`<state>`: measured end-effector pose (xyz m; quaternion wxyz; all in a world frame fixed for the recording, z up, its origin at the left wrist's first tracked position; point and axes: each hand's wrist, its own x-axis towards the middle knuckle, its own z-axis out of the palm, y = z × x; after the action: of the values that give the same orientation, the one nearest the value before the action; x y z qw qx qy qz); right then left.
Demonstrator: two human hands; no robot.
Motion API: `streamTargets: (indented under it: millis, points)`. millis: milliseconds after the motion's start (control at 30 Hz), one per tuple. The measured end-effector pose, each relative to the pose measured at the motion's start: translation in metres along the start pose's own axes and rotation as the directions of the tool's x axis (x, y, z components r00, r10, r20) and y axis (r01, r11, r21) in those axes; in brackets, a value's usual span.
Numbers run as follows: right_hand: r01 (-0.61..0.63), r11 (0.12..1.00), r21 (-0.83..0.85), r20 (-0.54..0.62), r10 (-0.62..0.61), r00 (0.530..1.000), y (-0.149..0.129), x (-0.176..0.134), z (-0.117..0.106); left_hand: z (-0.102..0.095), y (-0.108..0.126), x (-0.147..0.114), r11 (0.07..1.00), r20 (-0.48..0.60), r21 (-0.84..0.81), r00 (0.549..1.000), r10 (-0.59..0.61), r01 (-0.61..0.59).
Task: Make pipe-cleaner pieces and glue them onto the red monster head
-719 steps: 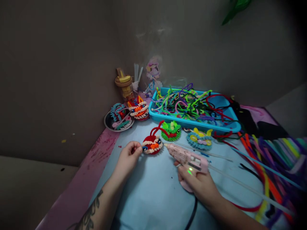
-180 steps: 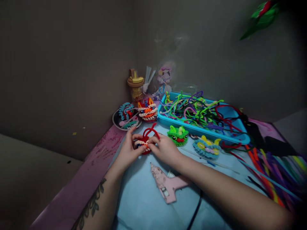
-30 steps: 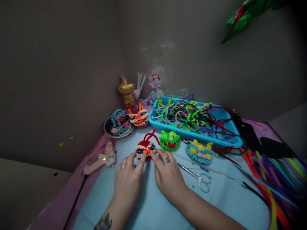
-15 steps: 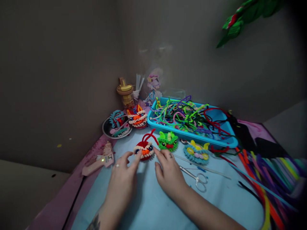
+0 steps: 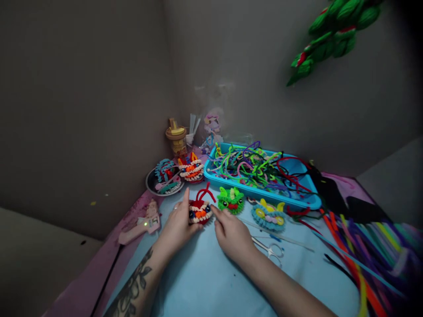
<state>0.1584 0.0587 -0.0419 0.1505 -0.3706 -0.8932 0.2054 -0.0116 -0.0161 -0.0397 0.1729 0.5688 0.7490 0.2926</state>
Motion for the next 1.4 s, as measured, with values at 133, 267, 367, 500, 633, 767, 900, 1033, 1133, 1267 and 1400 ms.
streamTargets:
  millis: [133,267,367,500,633,767,900,1033,1133,1267,1400]
  points:
    - [-0.011,0.999,0.035,-0.006,0.012,1.000,0.003,0.006,-0.005,0.001,-0.006,0.001,0.996,0.002,-0.035,0.997,0.083,-0.083]
    - [0.002,1.000,0.017,0.054,-0.003,0.999,0.002,0.010,-0.004,-0.001,-0.007,0.001,0.991,0.031,-0.056,0.992,0.124,-0.122]
    - [0.012,0.999,0.041,0.070,-0.015,0.997,0.002,0.011,0.000,-0.002,-0.006,0.001,0.990,0.044,-0.071,0.991,0.128,-0.125]
    - [0.013,0.995,0.096,0.077,-0.020,0.997,0.003,0.012,0.004,-0.002,-0.006,0.000,0.993,0.058,-0.053,0.992,0.111,-0.108]
    - [0.005,0.986,0.166,0.089,-0.020,0.996,0.005,0.013,0.005,-0.003,-0.006,0.000,0.992,0.062,-0.048,0.991,0.121,-0.118]
    - [-0.016,0.965,0.262,0.080,-0.005,0.997,0.006,0.013,0.004,-0.004,-0.009,0.000,0.991,0.055,-0.058,0.990,0.126,-0.123]
    - [-0.095,0.948,0.305,0.081,0.073,0.994,0.010,0.011,0.002,-0.006,-0.011,-0.003,0.994,0.038,-0.073,0.996,0.086,-0.083]
    - [-0.103,0.938,0.330,0.101,0.074,0.992,0.013,0.010,0.004,-0.005,-0.011,-0.001,0.994,0.046,-0.080,0.996,0.073,-0.069]
    - [-0.100,0.920,0.379,0.139,0.050,0.989,0.012,0.013,0.006,-0.004,-0.009,0.001,0.993,0.041,-0.073,0.995,0.093,-0.090]
    - [-0.100,0.893,0.438,0.162,0.031,0.986,0.010,0.017,0.007,-0.004,-0.010,0.002,0.989,0.030,-0.075,0.991,0.130,-0.128]
    - [-0.129,0.881,0.455,0.186,0.048,0.981,0.011,0.018,0.010,-0.004,-0.012,0.001,0.988,0.034,-0.082,0.990,0.134,-0.131]
